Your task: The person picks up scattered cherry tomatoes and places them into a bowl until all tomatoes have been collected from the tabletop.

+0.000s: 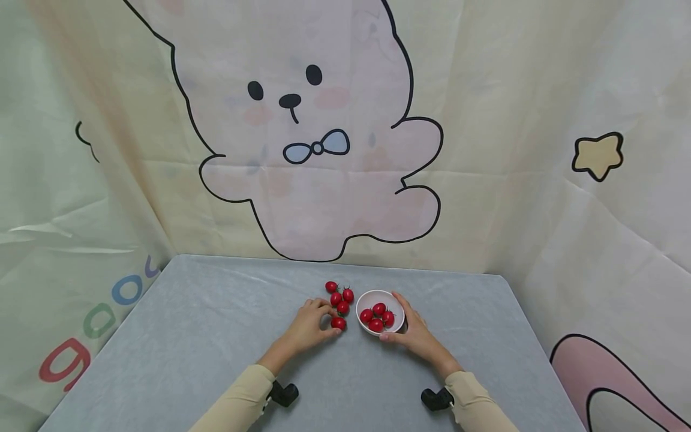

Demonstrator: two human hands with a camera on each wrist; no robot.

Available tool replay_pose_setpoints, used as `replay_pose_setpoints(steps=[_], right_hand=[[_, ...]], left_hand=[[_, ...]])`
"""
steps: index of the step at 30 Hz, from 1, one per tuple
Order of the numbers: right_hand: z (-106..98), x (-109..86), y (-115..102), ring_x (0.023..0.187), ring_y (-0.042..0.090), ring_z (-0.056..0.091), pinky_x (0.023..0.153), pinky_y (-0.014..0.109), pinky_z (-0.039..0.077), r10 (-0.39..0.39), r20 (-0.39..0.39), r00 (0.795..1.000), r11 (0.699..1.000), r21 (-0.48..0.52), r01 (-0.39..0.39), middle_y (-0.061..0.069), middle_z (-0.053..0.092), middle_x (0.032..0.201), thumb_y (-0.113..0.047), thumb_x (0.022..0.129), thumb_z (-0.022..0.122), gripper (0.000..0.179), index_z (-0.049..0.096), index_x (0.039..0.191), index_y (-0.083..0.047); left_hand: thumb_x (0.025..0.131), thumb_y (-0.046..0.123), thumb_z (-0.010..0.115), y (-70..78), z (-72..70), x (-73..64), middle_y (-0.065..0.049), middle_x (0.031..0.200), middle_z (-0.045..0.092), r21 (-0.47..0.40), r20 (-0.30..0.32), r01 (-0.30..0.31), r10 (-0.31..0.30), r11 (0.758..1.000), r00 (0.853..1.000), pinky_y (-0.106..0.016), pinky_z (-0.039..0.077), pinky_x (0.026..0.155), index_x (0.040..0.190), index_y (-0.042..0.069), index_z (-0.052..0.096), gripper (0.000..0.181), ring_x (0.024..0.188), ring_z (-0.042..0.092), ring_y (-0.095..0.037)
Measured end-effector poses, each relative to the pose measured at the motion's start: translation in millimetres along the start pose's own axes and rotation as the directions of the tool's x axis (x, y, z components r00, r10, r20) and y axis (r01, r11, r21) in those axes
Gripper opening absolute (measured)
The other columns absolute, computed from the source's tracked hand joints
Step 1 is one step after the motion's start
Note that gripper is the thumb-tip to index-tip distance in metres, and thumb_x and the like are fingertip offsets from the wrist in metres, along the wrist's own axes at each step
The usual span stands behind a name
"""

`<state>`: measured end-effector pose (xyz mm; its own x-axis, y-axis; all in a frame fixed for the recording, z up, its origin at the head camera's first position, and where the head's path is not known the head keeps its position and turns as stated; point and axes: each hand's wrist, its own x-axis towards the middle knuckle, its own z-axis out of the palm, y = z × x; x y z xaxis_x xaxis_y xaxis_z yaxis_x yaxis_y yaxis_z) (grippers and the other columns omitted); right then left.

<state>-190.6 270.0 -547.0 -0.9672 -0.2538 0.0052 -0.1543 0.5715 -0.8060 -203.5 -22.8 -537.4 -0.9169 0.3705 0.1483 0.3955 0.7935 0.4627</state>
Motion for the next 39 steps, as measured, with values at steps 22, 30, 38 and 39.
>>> replay_pose_setpoints(steps=[22,30,38,39], right_hand=[[-0.4,-1.1,-3.4,0.144,0.037,0.019,0.108,0.071,0.014,0.009,0.007,1.000,1.000,0.016,-0.009,0.010,0.021,0.157,-0.036,0.072,0.079,0.102,0.013,0.150,-0.034],[-0.9,-3.4,-9.2,0.144,0.039,0.019,0.107,0.072,0.014,-0.004,0.002,1.000,1.000,0.023,0.004,0.012,0.021,0.157,-0.032,0.072,0.079,0.100,0.015,0.150,-0.030],[0.3,-1.2,-3.5,0.144,0.038,0.019,0.107,0.071,0.014,0.010,0.010,1.000,1.000,0.016,-0.010,0.011,0.021,0.157,-0.036,0.072,0.079,0.101,0.013,0.150,-0.033],[0.3,-1.2,-3.4,0.144,0.037,0.018,0.108,0.071,0.014,0.014,0.011,1.000,1.000,0.015,-0.014,0.010,0.021,0.157,-0.037,0.072,0.079,0.101,0.013,0.150,-0.033]], left_hand=[[0.076,0.050,0.071,8.0,5.4,2.1,0.000,0.117,0.056,0.034,-0.027,0.069,-0.068,0.997,0.997,-0.040,0.042,0.092,0.098,0.022,0.064,0.036,0.107,0.047,-0.018],[0.077,0.046,0.072,10.6,-4.6,4.4,-0.001,0.114,0.057,0.014,-0.045,0.049,-0.049,0.999,0.998,-0.040,0.042,0.090,0.100,0.021,0.064,0.034,0.104,0.048,-0.018],[0.078,0.046,0.072,13.9,-10.8,10.9,-0.001,0.119,0.056,0.013,-0.042,0.053,-0.053,0.998,0.998,-0.042,0.043,0.094,0.100,0.023,0.064,0.033,0.109,0.048,-0.019],[0.078,0.046,0.072,14.5,-12.0,11.4,-0.001,0.120,0.056,0.008,-0.043,0.053,-0.052,0.999,0.998,-0.042,0.043,0.094,0.100,0.023,0.064,0.033,0.110,0.048,-0.019]])
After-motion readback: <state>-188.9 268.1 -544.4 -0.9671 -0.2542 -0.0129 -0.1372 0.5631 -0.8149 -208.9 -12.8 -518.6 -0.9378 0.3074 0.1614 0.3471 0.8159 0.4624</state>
